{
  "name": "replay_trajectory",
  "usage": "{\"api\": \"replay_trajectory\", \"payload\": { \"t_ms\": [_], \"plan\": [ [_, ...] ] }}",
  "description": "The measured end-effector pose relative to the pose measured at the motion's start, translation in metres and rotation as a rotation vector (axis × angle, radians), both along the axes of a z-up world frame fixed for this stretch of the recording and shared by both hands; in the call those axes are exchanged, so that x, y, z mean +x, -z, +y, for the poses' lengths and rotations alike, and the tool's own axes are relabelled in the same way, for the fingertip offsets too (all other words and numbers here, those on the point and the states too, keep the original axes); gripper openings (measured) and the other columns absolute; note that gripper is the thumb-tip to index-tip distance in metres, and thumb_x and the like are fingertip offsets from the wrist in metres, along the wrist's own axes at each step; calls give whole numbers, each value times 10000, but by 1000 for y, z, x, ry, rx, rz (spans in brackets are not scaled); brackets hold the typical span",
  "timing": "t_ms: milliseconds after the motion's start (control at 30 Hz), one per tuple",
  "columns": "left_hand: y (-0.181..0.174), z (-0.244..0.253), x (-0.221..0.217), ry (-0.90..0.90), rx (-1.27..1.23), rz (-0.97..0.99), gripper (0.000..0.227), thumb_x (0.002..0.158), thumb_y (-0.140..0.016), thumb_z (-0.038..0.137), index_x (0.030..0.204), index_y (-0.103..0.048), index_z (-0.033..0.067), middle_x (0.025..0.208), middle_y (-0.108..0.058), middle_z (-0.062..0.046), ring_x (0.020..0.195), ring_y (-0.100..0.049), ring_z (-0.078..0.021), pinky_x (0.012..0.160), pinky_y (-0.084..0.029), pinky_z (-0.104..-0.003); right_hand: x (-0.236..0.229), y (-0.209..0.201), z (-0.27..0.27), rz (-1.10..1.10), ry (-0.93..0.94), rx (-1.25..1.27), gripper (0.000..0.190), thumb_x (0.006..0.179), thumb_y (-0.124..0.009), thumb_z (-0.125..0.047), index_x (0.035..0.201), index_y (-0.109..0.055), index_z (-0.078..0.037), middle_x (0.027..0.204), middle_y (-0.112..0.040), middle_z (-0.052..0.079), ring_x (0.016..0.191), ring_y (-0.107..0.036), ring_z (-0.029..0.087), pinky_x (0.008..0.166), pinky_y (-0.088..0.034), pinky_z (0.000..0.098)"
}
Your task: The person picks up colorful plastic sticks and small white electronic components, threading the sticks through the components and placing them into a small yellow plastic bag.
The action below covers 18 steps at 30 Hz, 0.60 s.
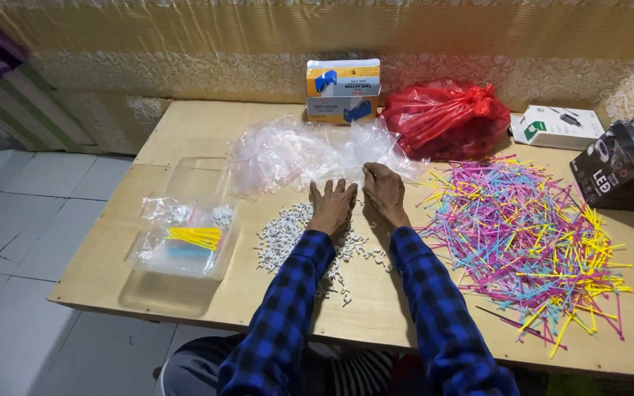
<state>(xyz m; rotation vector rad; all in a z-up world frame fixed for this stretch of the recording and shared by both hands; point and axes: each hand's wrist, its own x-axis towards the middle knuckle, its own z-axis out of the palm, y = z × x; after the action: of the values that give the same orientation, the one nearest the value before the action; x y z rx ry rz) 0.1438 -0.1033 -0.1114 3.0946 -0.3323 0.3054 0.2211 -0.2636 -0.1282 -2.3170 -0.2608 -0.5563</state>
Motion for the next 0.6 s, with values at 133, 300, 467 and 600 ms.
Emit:
{"api": "replay_trajectory", "payload": {
  "t_ms": [133,300,467,600],
  "plan": [
    [6,0,5,-1,-3,-40,456,977,-562,183,1414,-497,296,1431,-557,-86,1339,-511,-357,1092,-227,-776,-35,-45,8,-67,-13,293,218,888,-800,-258,1045,-771,-109,973,-756,128,827,-735,312,748,-601,427],
    [44,-11,30,86,-696,-589,512,937,-723,374,1407,-558,259,1252,-645,-64,1259,-581,-266,1039,-460,-640,-69,-86,8,10,107,648,180,918,-804,-315,854,-718,-169,738,-741,-5,702,-722,118,684,-590,279],
    [-64,-20,-39,-25,-1646,106,621,928,-715,413,1439,-486,145,1231,-657,-231,1075,-687,-369,912,-564,-484,-99,-101,-1,33,-73,986,194,918,-798,-145,942,-662,-8,870,-672,108,807,-744,197,776,-668,337],
    [-89,-26,-66,-67,-2249,314,534,956,-740,415,1310,-504,94,1159,-693,-248,936,-711,-335,850,-584,-442,-128,-93,-19,25,-169,819,153,839,-799,-7,942,-686,1,844,-656,129,799,-725,199,716,-643,350]
  ]
}}
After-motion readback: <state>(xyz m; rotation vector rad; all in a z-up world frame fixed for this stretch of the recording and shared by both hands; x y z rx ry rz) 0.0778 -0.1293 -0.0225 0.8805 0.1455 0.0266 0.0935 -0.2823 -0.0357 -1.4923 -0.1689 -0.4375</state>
